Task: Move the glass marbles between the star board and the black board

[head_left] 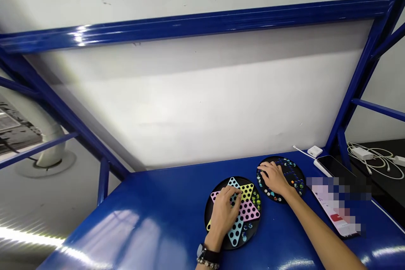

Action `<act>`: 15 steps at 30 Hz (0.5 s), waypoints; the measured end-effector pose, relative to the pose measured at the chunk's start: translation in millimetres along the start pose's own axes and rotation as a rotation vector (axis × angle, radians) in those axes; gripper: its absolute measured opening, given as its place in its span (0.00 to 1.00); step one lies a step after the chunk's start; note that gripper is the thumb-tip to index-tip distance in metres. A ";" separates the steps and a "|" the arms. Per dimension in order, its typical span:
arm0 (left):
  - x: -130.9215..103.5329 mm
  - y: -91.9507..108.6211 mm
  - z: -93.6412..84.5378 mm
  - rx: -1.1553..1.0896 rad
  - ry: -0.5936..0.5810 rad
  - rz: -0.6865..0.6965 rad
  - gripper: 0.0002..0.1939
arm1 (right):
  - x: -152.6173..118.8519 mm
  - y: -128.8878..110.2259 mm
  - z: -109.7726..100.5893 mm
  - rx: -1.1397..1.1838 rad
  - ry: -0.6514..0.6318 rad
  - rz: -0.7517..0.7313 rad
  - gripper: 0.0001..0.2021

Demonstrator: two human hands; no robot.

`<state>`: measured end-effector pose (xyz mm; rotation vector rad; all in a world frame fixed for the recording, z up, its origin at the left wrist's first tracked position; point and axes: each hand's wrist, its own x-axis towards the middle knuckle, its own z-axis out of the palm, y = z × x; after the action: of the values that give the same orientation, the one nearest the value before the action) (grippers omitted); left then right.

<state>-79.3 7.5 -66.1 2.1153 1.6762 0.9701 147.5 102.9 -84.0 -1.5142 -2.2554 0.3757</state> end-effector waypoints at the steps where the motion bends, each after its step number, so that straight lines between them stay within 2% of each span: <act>1: 0.0 0.3 0.0 0.000 -0.002 0.002 0.12 | -0.8 -0.6 0.8 -0.011 0.001 -0.012 0.18; 10: -0.2 0.1 0.5 -0.008 -0.009 -0.014 0.11 | -1.3 -5.9 -1.0 -0.097 -0.003 -0.029 0.11; 15: 0.0 -0.3 0.0 -0.016 0.005 -0.009 0.10 | -1.8 -4.5 -3.7 -0.147 0.017 -0.048 0.10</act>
<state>-79.5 7.6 -66.2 2.0949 1.6739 0.9841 146.1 99.5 -79.1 -1.5246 -2.3459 0.1864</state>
